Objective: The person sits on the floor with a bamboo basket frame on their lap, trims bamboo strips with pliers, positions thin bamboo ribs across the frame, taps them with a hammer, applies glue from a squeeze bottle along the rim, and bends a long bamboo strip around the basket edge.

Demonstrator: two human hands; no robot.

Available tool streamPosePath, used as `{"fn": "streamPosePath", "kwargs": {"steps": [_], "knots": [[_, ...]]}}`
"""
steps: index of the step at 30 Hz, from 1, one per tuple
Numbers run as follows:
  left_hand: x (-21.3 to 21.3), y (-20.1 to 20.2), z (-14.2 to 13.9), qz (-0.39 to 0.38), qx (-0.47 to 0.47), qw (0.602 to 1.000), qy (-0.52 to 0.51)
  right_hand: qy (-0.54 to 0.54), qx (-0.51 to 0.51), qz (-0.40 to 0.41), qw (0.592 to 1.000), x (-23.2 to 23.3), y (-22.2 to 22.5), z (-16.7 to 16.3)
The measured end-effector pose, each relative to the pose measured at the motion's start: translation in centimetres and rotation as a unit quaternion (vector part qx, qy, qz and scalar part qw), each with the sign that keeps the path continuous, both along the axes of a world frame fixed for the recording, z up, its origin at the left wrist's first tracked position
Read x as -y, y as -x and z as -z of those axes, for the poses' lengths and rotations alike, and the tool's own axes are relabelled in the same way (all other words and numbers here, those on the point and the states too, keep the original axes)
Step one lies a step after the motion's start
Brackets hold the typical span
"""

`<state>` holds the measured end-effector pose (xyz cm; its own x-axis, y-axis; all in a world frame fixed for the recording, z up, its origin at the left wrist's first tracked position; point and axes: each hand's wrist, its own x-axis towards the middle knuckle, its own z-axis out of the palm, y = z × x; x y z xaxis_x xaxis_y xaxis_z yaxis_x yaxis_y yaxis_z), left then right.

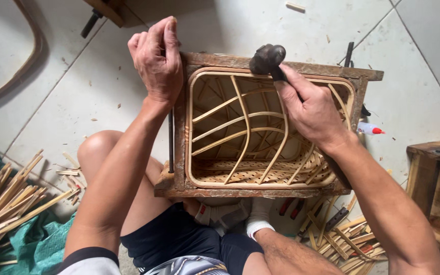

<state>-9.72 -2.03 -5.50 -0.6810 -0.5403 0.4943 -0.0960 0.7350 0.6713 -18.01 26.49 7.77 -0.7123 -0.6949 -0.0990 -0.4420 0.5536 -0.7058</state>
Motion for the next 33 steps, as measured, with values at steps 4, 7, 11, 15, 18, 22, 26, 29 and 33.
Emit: {"fn": "streamPosePath", "kwargs": {"steps": [4, 7, 11, 15, 18, 22, 26, 29, 33], "knots": [[-0.2, 0.2, 1.3, -0.038, -0.05, 0.958, -0.28, 0.033, -0.003, -0.023, 0.999, 1.2, -0.1, 0.0], [0.0, 0.3, 2.4, -0.052, -0.051, 0.959, -0.274, 0.015, 0.074, -0.03, 0.997, 3.2, -0.6, 0.7], [0.1, 0.3, 3.3, -0.059, -0.009, 0.947, -0.314, -0.032, 0.092, -0.07, 0.993, 6.2, -0.9, 1.3], [0.4, 0.4, 3.2, -0.055, -0.008, 0.949, -0.309, -0.039, 0.104, -0.081, 0.99, 8.5, -1.4, 0.8], [0.7, 0.3, 2.9, -0.043, -0.005, 0.947, -0.319, -0.057, 0.105, -0.074, 0.99, 9.3, -1.6, 0.2], [1.5, -0.4, 2.8, -0.018, 0.023, 0.941, -0.338, 0.009, 0.058, -0.117, 0.991, 10.0, -2.3, 0.1], [2.2, -2.5, 1.3, 0.016, 0.031, 0.915, -0.403, -0.07, 0.107, -0.097, 0.987, 10.4, -3.9, 0.2], [0.4, -6.8, -2.7, 0.014, 0.038, 0.937, -0.347, -0.02, 0.124, -0.162, 0.979, 10.5, -6.1, 0.7], [-6.3, -18.2, -9.8, 0.065, 0.201, 0.942, -0.262, 0.004, 0.045, -0.149, 0.988, 7.5, -8.6, 0.4]]}}
